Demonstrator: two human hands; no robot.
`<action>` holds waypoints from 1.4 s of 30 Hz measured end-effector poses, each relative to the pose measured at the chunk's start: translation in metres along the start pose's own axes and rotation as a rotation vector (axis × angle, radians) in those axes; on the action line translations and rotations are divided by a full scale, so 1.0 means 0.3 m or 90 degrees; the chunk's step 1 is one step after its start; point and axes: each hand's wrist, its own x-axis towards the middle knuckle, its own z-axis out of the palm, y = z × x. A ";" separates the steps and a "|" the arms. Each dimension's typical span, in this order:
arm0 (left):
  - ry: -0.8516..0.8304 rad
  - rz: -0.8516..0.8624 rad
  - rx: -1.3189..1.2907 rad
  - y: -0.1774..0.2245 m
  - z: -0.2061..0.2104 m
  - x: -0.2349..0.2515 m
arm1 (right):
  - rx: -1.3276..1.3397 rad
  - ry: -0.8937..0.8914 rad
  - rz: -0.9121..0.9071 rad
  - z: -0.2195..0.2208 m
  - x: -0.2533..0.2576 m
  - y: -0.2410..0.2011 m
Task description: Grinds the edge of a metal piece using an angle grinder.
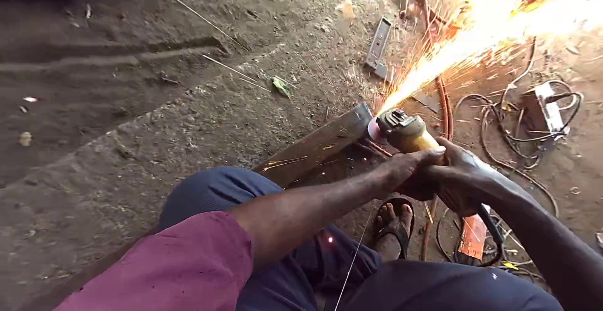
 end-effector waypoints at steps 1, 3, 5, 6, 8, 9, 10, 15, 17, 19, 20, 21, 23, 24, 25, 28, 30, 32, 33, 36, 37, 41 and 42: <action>-0.002 0.003 0.002 0.006 -0.005 -0.003 | 0.006 0.005 -0.003 0.004 0.003 -0.004; -0.009 0.004 0.000 0.005 -0.001 -0.012 | -0.012 0.007 -0.011 0.003 0.000 0.001; -0.018 0.003 0.006 -0.003 0.009 -0.015 | -0.036 0.003 -0.011 -0.004 0.000 0.025; -0.022 0.002 0.004 -0.004 0.012 -0.009 | -0.030 -0.002 -0.002 -0.009 -0.001 0.028; -0.024 0.000 0.001 0.002 0.007 0.004 | -0.017 0.005 0.008 -0.010 -0.001 0.016; -0.020 0.002 0.001 0.014 -0.002 0.005 | -0.010 0.012 0.006 -0.007 0.006 0.003; -0.014 0.000 0.004 0.024 -0.010 0.005 | 0.001 0.014 0.001 -0.004 0.013 -0.007; -0.020 -0.002 -0.005 0.018 0.016 -0.019 | -0.027 0.019 0.002 -0.009 0.004 0.018; -0.019 0.000 -0.014 0.012 0.016 -0.012 | -0.040 0.014 0.003 -0.011 0.008 0.020; -0.009 0.004 -0.002 0.028 -0.005 -0.002 | -0.008 0.014 -0.004 -0.005 0.014 -0.009; 0.001 0.008 0.013 0.039 -0.018 -0.001 | 0.012 0.014 -0.010 0.000 0.023 -0.021; 0.006 0.008 0.020 0.043 -0.025 0.000 | 0.025 0.016 -0.014 0.006 0.026 -0.025; -0.008 0.000 0.018 0.036 -0.012 0.003 | 0.017 0.012 -0.011 -0.004 0.012 -0.014; -0.030 -0.007 0.011 0.023 0.002 0.009 | -0.008 0.011 -0.012 -0.017 -0.004 0.001; -0.054 -0.015 0.005 0.007 0.017 0.015 | -0.044 0.016 -0.013 -0.029 -0.020 0.025; -0.099 -0.040 0.015 -0.018 0.045 0.024 | -0.109 0.047 -0.013 -0.034 -0.057 0.087; -0.085 -0.046 0.022 -0.014 0.052 0.019 | -0.092 0.066 -0.004 -0.020 -0.064 0.097; -0.056 -0.040 0.034 -0.014 0.044 0.018 | -0.070 0.078 -0.007 -0.003 -0.053 0.093; -0.041 -0.034 0.044 -0.014 0.036 0.020 | -0.062 0.079 -0.012 0.003 -0.044 0.083; 0.022 -0.015 0.062 0.004 0.007 0.013 | -0.028 0.064 -0.023 0.019 0.012 0.046; 0.043 -0.014 0.062 0.014 0.000 0.009 | -0.011 0.056 -0.028 0.023 0.032 0.038; 0.077 -0.028 0.068 0.029 -0.003 0.011 | 0.061 0.022 -0.030 0.027 0.059 0.049; 0.073 -0.030 0.074 0.020 0.004 0.013 | 0.079 0.015 -0.027 0.030 0.051 0.062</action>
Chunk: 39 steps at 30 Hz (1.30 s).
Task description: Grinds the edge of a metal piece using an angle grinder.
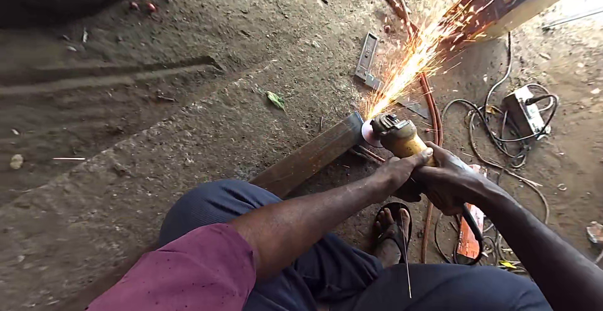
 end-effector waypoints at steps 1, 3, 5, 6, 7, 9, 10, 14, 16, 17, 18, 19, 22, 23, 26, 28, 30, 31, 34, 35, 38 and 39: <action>-0.007 -0.002 0.009 -0.013 0.010 0.001 | 0.016 -0.007 0.005 0.001 -0.013 0.017; -0.008 -0.004 0.030 -0.041 0.026 0.001 | 0.041 -0.024 0.015 0.003 -0.038 0.048; 0.015 0.002 0.052 -0.054 0.031 0.004 | 0.062 -0.035 0.024 0.007 -0.043 0.054; 0.032 0.008 0.060 -0.050 0.030 0.002 | 0.071 -0.034 0.024 0.012 -0.037 0.050; 0.052 0.016 0.064 -0.038 0.025 -0.003 | 0.091 -0.030 0.020 0.019 -0.024 0.040; 0.088 0.033 0.075 -0.007 0.000 -0.003 | 0.159 -0.031 0.001 0.032 0.025 0.021; 0.106 0.036 0.087 0.006 -0.011 0.003 | 0.193 -0.032 -0.007 0.037 0.043 0.009; 0.119 0.032 0.115 -0.006 0.000 0.005 | 0.222 -0.055 -0.022 0.034 0.012 0.015; 0.102 0.023 0.124 -0.035 0.025 -0.001 | 0.232 -0.078 0.014 0.028 -0.016 0.060; 0.089 0.024 0.129 -0.049 0.034 0.003 | 0.238 -0.091 0.031 0.023 -0.024 0.082; 0.080 0.026 0.135 -0.059 0.041 0.005 | 0.242 -0.096 0.044 0.019 -0.030 0.093; 0.078 0.026 0.137 -0.061 0.044 0.006 | 0.249 -0.098 0.051 0.017 -0.031 0.093; 0.124 0.034 0.108 -0.035 0.028 0.011 | 0.278 -0.091 0.033 0.020 0.007 0.042; 0.149 0.054 0.100 -0.019 0.017 0.011 | 0.294 -0.094 0.016 0.021 0.035 0.021; 0.203 0.105 0.094 0.022 -0.032 0.021 | 0.310 -0.115 -0.034 0.012 0.135 -0.021; 0.215 0.109 0.084 0.030 -0.035 0.025 | 0.305 -0.124 -0.032 -0.003 0.140 -0.042; 0.186 0.093 0.063 0.026 -0.016 0.017 | 0.298 -0.125 -0.009 -0.012 0.101 -0.047; 0.162 0.076 0.049 0.020 -0.003 0.007 | 0.291 -0.129 0.002 -0.016 0.082 -0.033; 0.086 0.019 0.020 -0.015 0.030 -0.016 | 0.222 -0.096 0.013 -0.008 0.016 0.023; 0.077 0.009 0.009 -0.031 0.040 -0.016 | 0.184 -0.077 0.007 0.002 0.000 0.042; 0.099 0.013 -0.026 -0.065 0.034 -0.010 | 0.021 -0.006 -0.036 0.040 0.002 0.050; 0.125 0.024 -0.039 -0.062 0.024 -0.012 | -0.009 0.012 -0.053 0.054 0.018 0.035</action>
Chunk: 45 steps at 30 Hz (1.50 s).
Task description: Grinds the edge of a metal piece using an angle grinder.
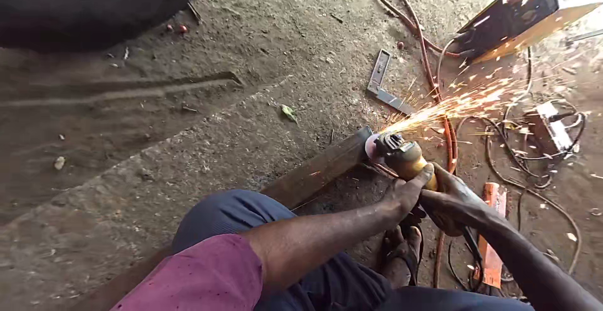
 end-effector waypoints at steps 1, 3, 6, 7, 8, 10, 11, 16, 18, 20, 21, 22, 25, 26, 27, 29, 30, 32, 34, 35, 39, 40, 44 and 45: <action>0.025 0.011 -0.017 0.011 -0.013 0.000 | -0.010 0.013 -0.015 0.014 0.023 -0.017; 0.040 0.021 -0.038 0.039 -0.035 -0.001 | -0.015 0.026 -0.030 0.027 0.058 -0.049; 0.011 0.021 -0.036 0.036 -0.031 -0.007 | -0.034 0.010 -0.022 0.007 0.044 -0.045; 0.001 0.012 -0.027 0.021 -0.021 -0.011 | -0.034 0.000 -0.010 0.000 0.020 -0.035; -0.009 0.006 -0.017 -0.001 -0.010 -0.006 | -0.035 -0.007 -0.001 -0.005 -0.008 -0.023; -0.023 0.017 0.007 -0.028 -0.001 0.004 | -0.044 -0.002 0.009 -0.007 -0.045 -0.012; -0.017 0.032 0.021 -0.032 -0.004 0.011 | -0.052 0.002 0.014 -0.008 -0.045 -0.020; 0.063 0.057 0.036 0.084 -0.053 0.008 | -0.015 0.020 0.004 -0.002 0.077 -0.102; 0.071 0.057 0.035 0.108 -0.061 0.004 | -0.001 0.016 0.001 -0.009 0.090 -0.129; 0.055 0.047 0.033 0.100 -0.048 -0.007 | -0.029 0.012 0.004 -0.026 0.070 -0.127; 0.040 0.046 0.037 0.085 -0.038 -0.014 | -0.044 0.004 0.013 -0.035 0.050 -0.119; 0.022 0.040 0.044 0.067 -0.028 -0.020 | -0.050 -0.008 0.025 -0.042 0.028 -0.108; 0.000 0.028 0.065 0.042 -0.008 -0.022 | -0.061 -0.017 0.054 -0.055 -0.009 -0.095; 0.007 0.033 0.066 0.043 -0.007 -0.018 | -0.067 -0.014 0.055 -0.057 -0.008 -0.103; 0.016 0.041 0.063 0.050 -0.012 -0.013 | -0.070 -0.008 0.050 -0.056 -0.001 -0.116; 0.048 0.059 0.067 0.078 -0.030 -0.002 | -0.064 -0.005 0.039 -0.054 0.032 -0.157; 0.057 0.065 0.061 0.096 -0.042 0.001 | -0.056 -0.007 0.034 -0.054 0.051 -0.174; 0.059 0.069 0.049 0.117 -0.052 0.001 | -0.048 -0.009 0.030 -0.057 0.069 -0.189; 0.032 0.064 0.057 0.108 -0.041 -0.002 | -0.055 -0.007 0.028 -0.067 0.049 -0.176; 0.008 0.054 0.058 0.096 -0.030 -0.006 | -0.059 -0.010 0.035 -0.074 0.030 -0.156; -0.145 -0.031 0.085 0.022 0.014 -0.016 | -0.110 -0.009 0.052 -0.096 -0.074 -0.027; -0.181 -0.044 0.095 0.007 0.024 -0.015 | -0.123 -0.006 0.048 -0.101 -0.095 0.005; -0.220 -0.074 0.122 -0.014 0.035 -0.012 | -0.127 0.027 0.036 -0.077 -0.121 0.073; -0.214 -0.068 0.123 -0.011 0.031 -0.009 | -0.122 0.034 0.033 -0.068 -0.116 0.071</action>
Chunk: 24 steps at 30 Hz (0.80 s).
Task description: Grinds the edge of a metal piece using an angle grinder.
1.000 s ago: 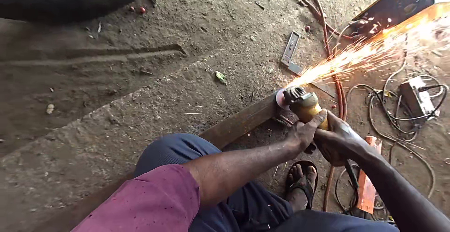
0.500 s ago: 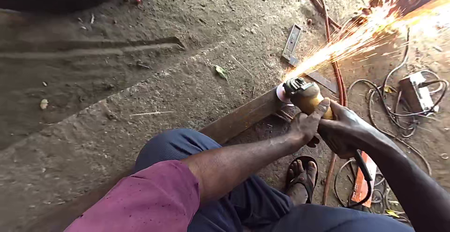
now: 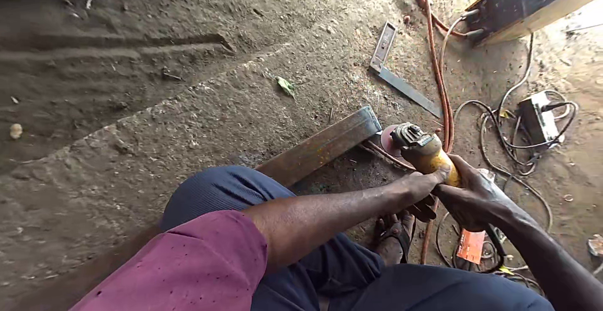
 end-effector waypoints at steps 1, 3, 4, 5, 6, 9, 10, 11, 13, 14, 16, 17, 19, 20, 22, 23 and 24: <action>0.007 0.007 0.000 0.001 -0.007 0.001 | 0.007 0.005 -0.006 0.007 0.008 -0.007; 0.024 0.017 -0.007 -0.001 -0.026 0.011 | 0.010 0.017 -0.021 0.026 0.035 -0.021; 0.036 0.019 -0.018 -0.006 -0.034 0.017 | 0.011 0.017 -0.025 0.037 0.050 -0.026; 0.054 0.021 -0.029 -0.014 -0.036 0.023 | 0.010 0.015 -0.031 0.049 0.062 -0.027; 0.070 0.023 -0.039 -0.023 -0.035 0.025 | 0.002 0.013 -0.042 0.061 0.072 -0.024; 0.082 0.018 -0.045 -0.044 -0.031 0.027 | -0.013 0.008 -0.077 0.080 0.087 0.010; 0.081 0.014 -0.035 -0.043 -0.032 0.034 | -0.005 0.009 -0.077 0.082 0.088 0.024; 0.080 0.011 -0.024 -0.038 -0.034 0.042 | 0.013 0.013 -0.067 0.085 0.087 0.034; 0.091 0.020 -0.016 -0.032 -0.036 0.052 | 0.046 0.032 -0.045 0.098 0.080 0.037; 0.106 0.030 -0.015 -0.035 -0.034 0.050 | 0.046 0.041 -0.043 0.104 0.077 0.028; 0.152 0.059 -0.011 -0.059 -0.027 0.041 | 0.031 0.037 -0.054 0.118 0.077 0.008; 0.168 0.074 -0.006 -0.069 -0.026 0.034 | 0.030 0.034 -0.059 0.127 0.080 0.005; 0.184 0.089 0.016 -0.078 -0.036 0.036 | 0.044 0.033 -0.059 0.143 0.078 0.007; 0.178 0.088 0.023 -0.079 -0.041 0.046 | 0.053 0.036 -0.053 0.146 0.072 0.012; 0.176 0.078 0.023 -0.072 -0.033 0.057 | 0.059 0.041 -0.039 0.136 0.062 0.013; 0.181 0.075 0.015 -0.064 -0.025 0.052 | 0.054 0.035 -0.037 0.125 0.064 0.008; 0.193 0.075 0.003 -0.062 -0.015 0.043 | 0.043 0.034 -0.040 0.120 0.068 0.002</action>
